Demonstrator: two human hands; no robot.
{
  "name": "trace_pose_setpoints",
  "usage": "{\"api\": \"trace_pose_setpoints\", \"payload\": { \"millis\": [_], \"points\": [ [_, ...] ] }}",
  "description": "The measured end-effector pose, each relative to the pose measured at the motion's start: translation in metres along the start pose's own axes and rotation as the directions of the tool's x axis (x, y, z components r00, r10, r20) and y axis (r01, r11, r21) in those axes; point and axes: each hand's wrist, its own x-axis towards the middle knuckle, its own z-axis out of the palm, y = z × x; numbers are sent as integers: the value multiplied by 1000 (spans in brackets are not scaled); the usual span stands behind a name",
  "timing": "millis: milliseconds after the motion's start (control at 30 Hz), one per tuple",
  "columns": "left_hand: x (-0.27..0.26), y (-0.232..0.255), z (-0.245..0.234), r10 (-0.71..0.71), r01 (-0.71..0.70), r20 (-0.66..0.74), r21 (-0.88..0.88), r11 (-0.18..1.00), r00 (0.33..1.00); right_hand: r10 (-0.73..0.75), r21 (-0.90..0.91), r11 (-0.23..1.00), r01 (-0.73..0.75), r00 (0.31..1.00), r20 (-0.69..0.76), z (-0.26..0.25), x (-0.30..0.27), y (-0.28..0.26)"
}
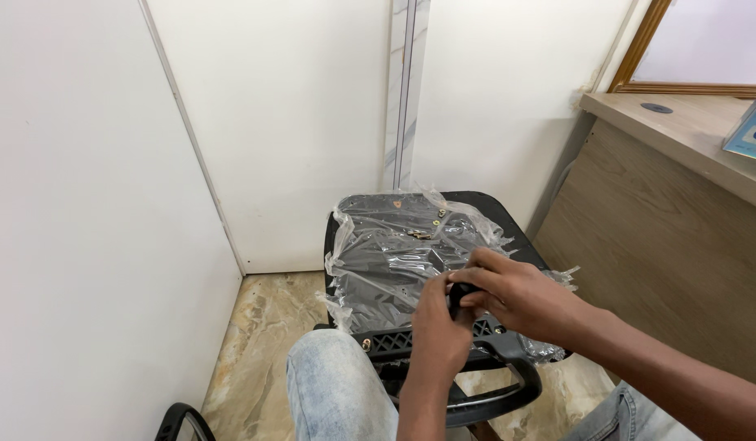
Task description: The person assembles a black plastic chair frame by inserting and tightening screws with a screwdriver. They work on a single frame section placed on their lap, repeatedly aligning holes and securing fasteners.
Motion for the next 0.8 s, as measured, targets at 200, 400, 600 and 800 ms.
{"api": "trace_pose_setpoints", "payload": {
  "millis": [200,400,600,800],
  "points": [
    [4,-3,-5,-28,28,0,-84,996,1000,-150,1,989,150,988,-37,1,1,-2],
    [8,-4,-5,25,-25,35,19,1000,999,-66,18,998,67,995,-77,4,2,3],
    [7,-8,-1,79,-79,24,4,997,997,-72,43,996,76,995,-72,2,-2,6],
    [9,-5,-1,4,-11,102,70,997,995,47,29,999,-46,998,-32,0,-4,8]
  ]
}}
